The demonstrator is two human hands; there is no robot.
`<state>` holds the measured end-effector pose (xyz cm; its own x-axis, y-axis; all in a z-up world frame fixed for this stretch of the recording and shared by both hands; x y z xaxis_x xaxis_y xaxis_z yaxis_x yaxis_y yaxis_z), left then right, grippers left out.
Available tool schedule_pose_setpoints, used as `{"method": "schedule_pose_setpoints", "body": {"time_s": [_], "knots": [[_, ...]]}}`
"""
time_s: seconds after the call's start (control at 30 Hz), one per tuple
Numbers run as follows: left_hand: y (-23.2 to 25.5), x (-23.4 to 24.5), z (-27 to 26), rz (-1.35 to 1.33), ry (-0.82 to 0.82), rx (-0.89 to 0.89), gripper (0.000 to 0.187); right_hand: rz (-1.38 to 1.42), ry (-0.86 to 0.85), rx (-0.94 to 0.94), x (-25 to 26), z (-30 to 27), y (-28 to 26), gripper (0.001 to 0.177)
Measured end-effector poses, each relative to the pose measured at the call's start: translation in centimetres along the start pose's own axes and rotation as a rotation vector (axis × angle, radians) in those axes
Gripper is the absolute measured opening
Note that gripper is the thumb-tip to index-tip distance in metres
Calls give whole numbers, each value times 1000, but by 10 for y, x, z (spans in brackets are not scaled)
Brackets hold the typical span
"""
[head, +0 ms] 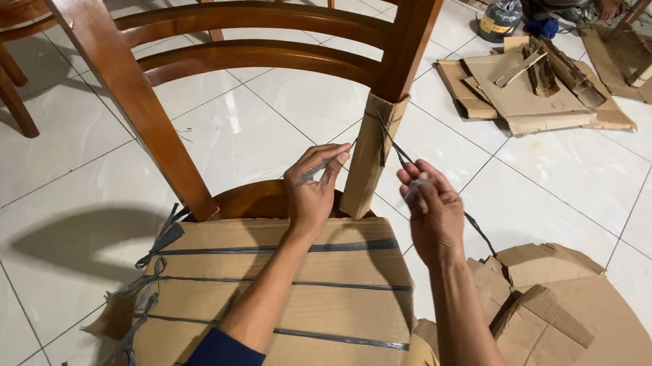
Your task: Wrapping cardboard around a wooden chair leg and securing it with plastic ties.
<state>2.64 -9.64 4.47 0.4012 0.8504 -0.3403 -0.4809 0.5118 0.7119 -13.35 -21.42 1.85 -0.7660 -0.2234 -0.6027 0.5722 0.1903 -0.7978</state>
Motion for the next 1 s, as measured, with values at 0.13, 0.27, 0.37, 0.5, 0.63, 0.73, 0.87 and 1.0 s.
{"method": "schedule_pose_setpoints", "body": {"time_s": [0.13,0.27,0.37,0.5,0.63,0.73,0.87,1.0], "knots": [[3,4,4,-2,-7,8,8,-54,72,86,8,23,-3,19],[-14,5,11,-6,-68,-35,10,-314,99,391,-14,3,-23,13],[-17,7,15,-3,-153,-102,10,-450,7,617,-27,-21,-25,10],[-8,10,23,38,-290,-149,9,-581,-140,946,-37,-33,-21,16],[-2,11,23,38,-343,-153,9,-621,-209,1003,-43,-31,-19,17],[3,11,23,63,-378,-148,9,-631,-211,1054,-47,-24,-11,21],[9,9,24,98,-435,-179,12,-632,-206,1120,-64,-27,-15,14],[48,2,24,177,-442,-270,14,-740,-260,1202,-82,-31,-23,16]]}}
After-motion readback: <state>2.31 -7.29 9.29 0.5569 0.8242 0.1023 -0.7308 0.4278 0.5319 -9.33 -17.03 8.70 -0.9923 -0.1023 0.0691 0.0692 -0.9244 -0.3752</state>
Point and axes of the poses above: each hand's wrist, its own z-axis towards the middle knuckle, its own x-axis out of the back of the hand, y = z × x, the point moved 2 cm from there along z, towards the middle knuckle, and after that the axes turned 14 degrees about y, right-handed, at the moved point
